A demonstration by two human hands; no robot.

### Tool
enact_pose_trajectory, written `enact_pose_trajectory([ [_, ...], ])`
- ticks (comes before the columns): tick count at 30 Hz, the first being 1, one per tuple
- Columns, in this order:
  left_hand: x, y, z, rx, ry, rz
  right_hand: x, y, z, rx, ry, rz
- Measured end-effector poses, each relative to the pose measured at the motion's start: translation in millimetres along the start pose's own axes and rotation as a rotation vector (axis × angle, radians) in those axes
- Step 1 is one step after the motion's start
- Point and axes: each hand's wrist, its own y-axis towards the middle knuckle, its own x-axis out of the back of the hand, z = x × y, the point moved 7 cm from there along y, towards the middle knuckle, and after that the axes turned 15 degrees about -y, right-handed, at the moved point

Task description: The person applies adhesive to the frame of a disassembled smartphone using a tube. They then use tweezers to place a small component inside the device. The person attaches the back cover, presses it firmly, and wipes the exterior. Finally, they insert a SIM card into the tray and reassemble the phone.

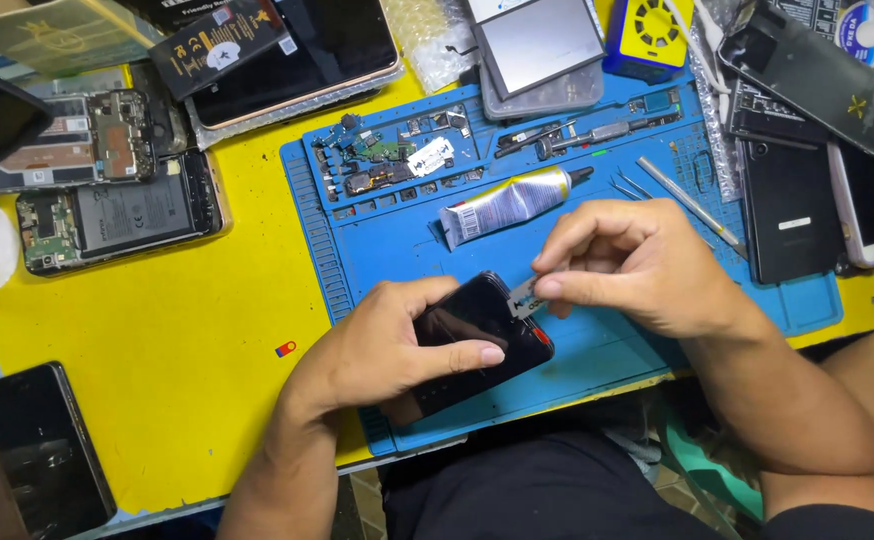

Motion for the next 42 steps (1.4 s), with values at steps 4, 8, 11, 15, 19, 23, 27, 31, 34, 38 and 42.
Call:
enact_pose_trajectory([
  [4,2,2,5,-0.019,0.002,0.000,-1,-1,-11,-0.059,0.080,-0.005],
  [8,3,2,4,-0.002,-0.005,0.000,-6,-3,-14,-0.062,0.092,-0.011],
  [11,3,1,0,-0.019,-0.002,-0.004,-8,-6,-18,-0.085,0.087,-0.017],
  [15,2,-2,-2,0.100,-0.078,0.001,-11,-8,-16,-0.061,0.121,-0.011],
  [19,2,1,3,0.060,-0.040,0.004,-12,-8,-14,-0.047,0.110,-0.010],
  [23,2,1,1,0.048,-0.029,0.009,-13,-9,-15,-0.056,0.136,-0.002],
  [27,2,3,6,0.043,-0.025,0.011,-14,-10,-16,-0.057,0.146,0.000],
  [31,3,8,11,-0.092,0.015,0.016,-14,-11,-18,-0.060,0.157,-0.002],
  [34,2,5,8,-0.019,-0.007,0.015,-15,-11,-18,-0.050,0.158,0.002],
  [38,1,4,5,0.035,-0.033,0.016,-14,-13,-20,-0.057,0.155,-0.002],
  [42,2,6,10,0.014,-0.033,0.014,-14,-13,-21,-0.054,0.158,-0.005],
])
